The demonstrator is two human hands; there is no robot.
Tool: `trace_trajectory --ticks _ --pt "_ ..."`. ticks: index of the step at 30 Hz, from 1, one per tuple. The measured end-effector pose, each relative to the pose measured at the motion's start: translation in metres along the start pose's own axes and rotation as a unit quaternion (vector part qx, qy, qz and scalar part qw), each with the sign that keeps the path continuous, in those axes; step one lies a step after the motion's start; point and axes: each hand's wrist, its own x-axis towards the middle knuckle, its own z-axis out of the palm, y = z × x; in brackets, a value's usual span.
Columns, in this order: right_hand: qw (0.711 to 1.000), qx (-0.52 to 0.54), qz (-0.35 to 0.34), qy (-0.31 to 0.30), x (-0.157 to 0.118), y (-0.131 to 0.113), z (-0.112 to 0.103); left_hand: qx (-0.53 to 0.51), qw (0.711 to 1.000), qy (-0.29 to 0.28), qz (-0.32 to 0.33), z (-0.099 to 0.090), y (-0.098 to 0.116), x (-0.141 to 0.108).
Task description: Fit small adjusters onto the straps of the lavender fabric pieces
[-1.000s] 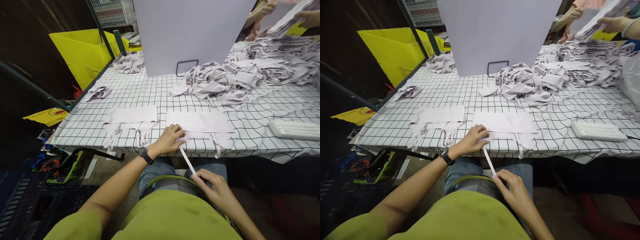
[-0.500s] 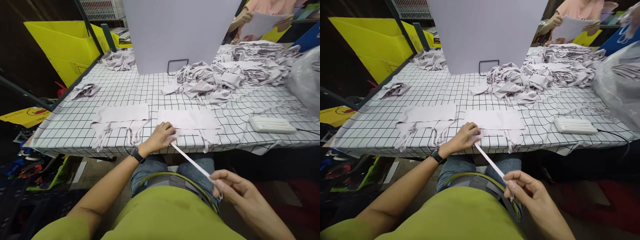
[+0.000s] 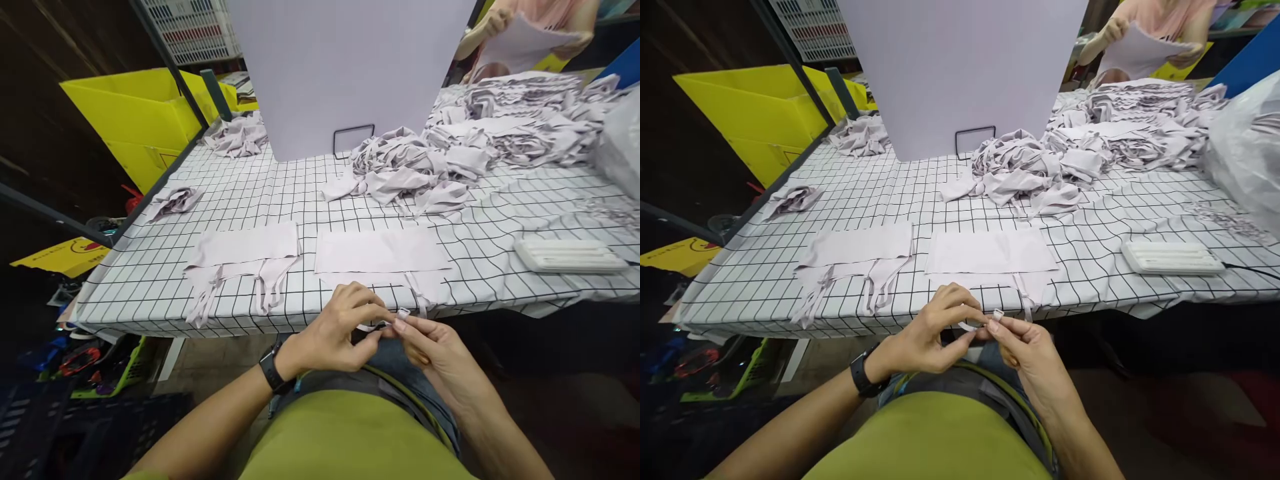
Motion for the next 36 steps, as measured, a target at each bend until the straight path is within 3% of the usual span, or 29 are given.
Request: trace_trajectory --ticks 4,7,9,12,15,19,24,27,33,36 --pt "0.994 -0.098 -0.045 0.019 0.003 0.003 0.000 -0.060 0.992 0.059 -0.096 0.009 -0.006 0.003" --pt "0.980 -0.158 -0.111 0.037 0.007 0.004 -0.001 -0.057 0.989 0.073 -0.114 0.012 -0.010 0.006" --pt "0.974 -0.177 -0.132 0.047 0.010 0.003 -0.002 -0.025 0.990 0.082 -0.115 0.010 -0.016 0.006" --pt "0.982 -0.161 -0.084 0.051 0.017 0.001 -0.002 0.097 0.984 0.085 -0.122 0.001 -0.034 0.008" --pt "0.992 -0.107 -0.033 0.050 0.027 -0.001 0.000 0.212 0.966 0.035 -0.144 -0.008 -0.055 0.014" --pt "0.994 -0.099 0.000 0.043 0.041 -0.006 0.005 0.278 0.943 -0.057 -0.172 -0.014 -0.073 0.029" --pt "0.990 -0.122 0.005 0.070 0.056 -0.012 0.014 0.328 0.928 -0.097 -0.144 -0.015 -0.079 0.040" --pt "0.993 -0.093 0.004 0.076 0.064 -0.015 0.021 0.302 0.941 -0.069 -0.134 -0.014 -0.085 0.039" --pt "0.995 -0.023 0.018 0.097 0.082 -0.020 0.037 0.188 0.975 0.051 -0.108 -0.010 -0.093 0.036" --pt "0.993 -0.002 0.011 0.120 0.089 -0.023 0.041 0.178 0.979 0.064 -0.077 -0.010 -0.093 0.037"
